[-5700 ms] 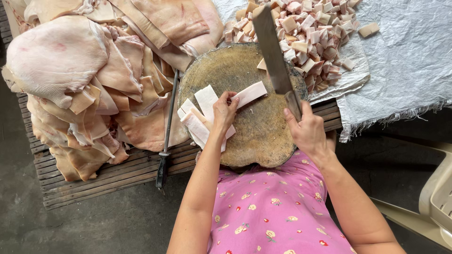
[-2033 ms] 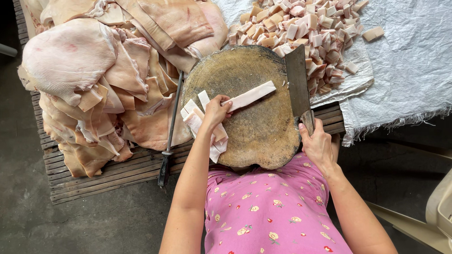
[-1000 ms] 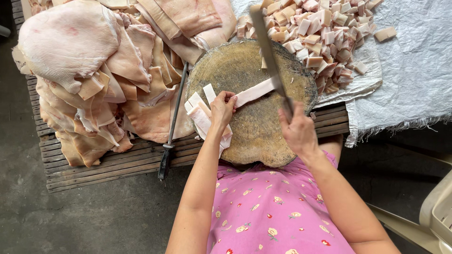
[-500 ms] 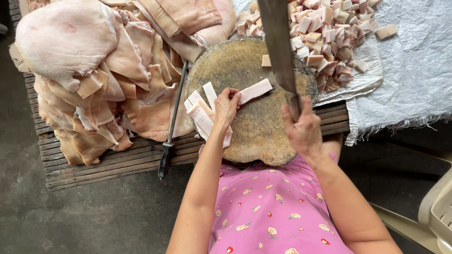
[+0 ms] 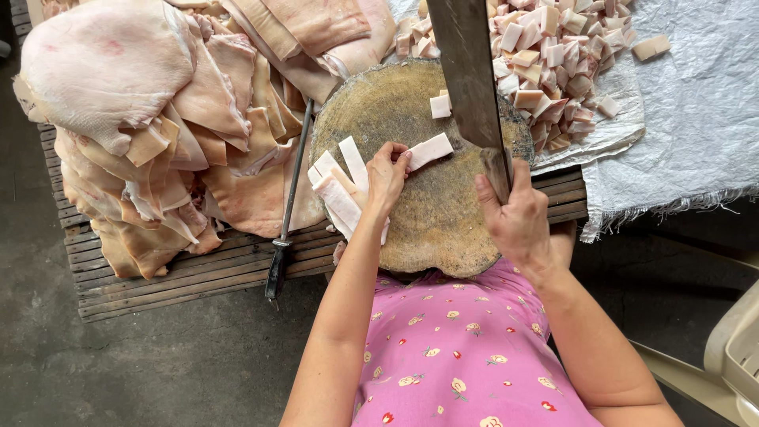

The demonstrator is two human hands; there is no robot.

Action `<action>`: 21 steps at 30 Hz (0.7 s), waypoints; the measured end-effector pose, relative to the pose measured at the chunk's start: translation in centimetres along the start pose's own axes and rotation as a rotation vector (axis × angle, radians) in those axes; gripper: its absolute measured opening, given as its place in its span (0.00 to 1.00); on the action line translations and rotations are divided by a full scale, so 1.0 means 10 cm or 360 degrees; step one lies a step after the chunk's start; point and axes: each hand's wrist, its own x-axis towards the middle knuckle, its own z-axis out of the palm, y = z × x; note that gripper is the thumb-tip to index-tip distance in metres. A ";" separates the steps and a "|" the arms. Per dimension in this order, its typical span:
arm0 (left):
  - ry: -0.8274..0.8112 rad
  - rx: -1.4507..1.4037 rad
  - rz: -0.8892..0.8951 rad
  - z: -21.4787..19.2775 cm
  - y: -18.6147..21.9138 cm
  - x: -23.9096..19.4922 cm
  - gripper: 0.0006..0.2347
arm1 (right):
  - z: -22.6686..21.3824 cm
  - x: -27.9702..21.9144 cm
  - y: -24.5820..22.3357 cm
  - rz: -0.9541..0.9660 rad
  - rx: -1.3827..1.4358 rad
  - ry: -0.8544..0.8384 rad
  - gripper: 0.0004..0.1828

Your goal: The person cuts long strips of white fat into small cubes using a large cleaver on a wooden cutting board, moving the diced pieces into a pile and reaching for new slabs of fat from a stack.

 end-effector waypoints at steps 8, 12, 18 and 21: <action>0.0017 0.0086 0.0028 -0.05 0.02 -0.05 0.07 | 0.38 0.14 0.18 0.0522 -0.0361 -0.0587 0.21; 0.0004 0.0061 0.0035 0.03 0.01 -0.02 0.06 | 0.09 0.17 -0.04 0.0544 -0.0196 -0.0482 0.20; 0.0018 -0.0060 0.0001 0.18 -0.02 0.04 0.06 | 0.04 -0.01 -0.17 -0.0166 0.0022 0.0007 0.19; 0.0044 -0.0060 0.0050 0.17 -0.02 0.03 0.06 | 0.36 0.00 -0.03 0.0089 -0.0188 -0.0241 0.18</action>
